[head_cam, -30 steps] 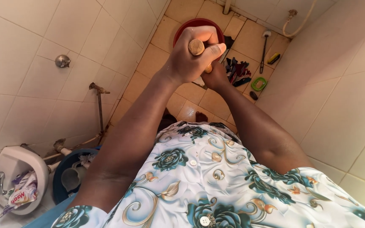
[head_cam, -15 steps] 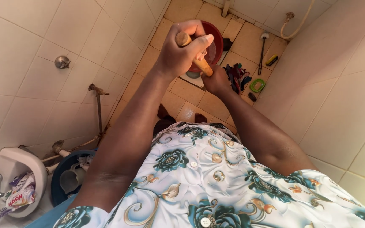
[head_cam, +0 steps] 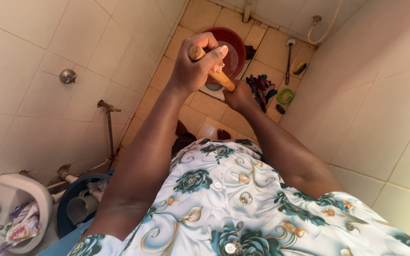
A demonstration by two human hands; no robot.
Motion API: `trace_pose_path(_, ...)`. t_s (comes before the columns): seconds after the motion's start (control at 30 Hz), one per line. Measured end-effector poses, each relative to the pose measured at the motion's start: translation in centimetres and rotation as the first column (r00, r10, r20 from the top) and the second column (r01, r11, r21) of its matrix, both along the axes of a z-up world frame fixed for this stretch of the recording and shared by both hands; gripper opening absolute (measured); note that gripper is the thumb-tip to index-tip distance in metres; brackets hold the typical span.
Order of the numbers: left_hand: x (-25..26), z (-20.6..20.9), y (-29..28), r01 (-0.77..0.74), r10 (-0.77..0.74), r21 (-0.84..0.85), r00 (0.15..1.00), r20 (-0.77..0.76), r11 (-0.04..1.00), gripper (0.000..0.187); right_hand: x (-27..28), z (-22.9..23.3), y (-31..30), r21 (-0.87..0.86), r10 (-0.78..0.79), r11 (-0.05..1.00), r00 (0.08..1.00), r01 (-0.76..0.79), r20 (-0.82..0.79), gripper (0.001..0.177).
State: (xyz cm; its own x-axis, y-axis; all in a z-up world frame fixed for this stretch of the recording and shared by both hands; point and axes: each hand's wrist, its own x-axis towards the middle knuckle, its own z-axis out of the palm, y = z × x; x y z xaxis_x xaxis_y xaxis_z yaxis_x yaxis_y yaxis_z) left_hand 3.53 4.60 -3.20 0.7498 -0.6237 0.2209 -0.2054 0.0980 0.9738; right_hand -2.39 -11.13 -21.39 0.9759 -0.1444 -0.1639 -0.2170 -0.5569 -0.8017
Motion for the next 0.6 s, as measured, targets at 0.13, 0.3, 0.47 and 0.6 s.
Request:
trace_pose_path(0.13,-1.1,0.3,-0.1,-0.049,0.044,-0.075,0.996,-0.073,0.996,0.029,-0.2,-0.1,-0.2,0.040,-0.010,0.999,0.992,0.015,-0.129,0.020)
trace_pose_path(0.3,-2.1,3.3,-1.3,-0.052,0.052,0.007,0.999,0.013,0.999,0.028,0.7,-0.1,0.0,0.018,0.012,1.000,1.000,-0.011,-0.026,0.022)
trace_pose_path(0.47,-2.5,1.9,-2.6,-0.037,0.011,0.090,0.963,0.268,0.995,0.029,0.9,-1.5,-0.7,0.141,0.055,0.987,0.984,-0.080,0.171,0.027)
trace_pose_path(0.6,-1.9,1.7,-2.8,-0.055,0.033,0.062,0.948,0.317,0.997,0.028,-0.4,0.9,-1.1,0.134,0.031,0.991,0.999,-0.025,-0.044,0.023)
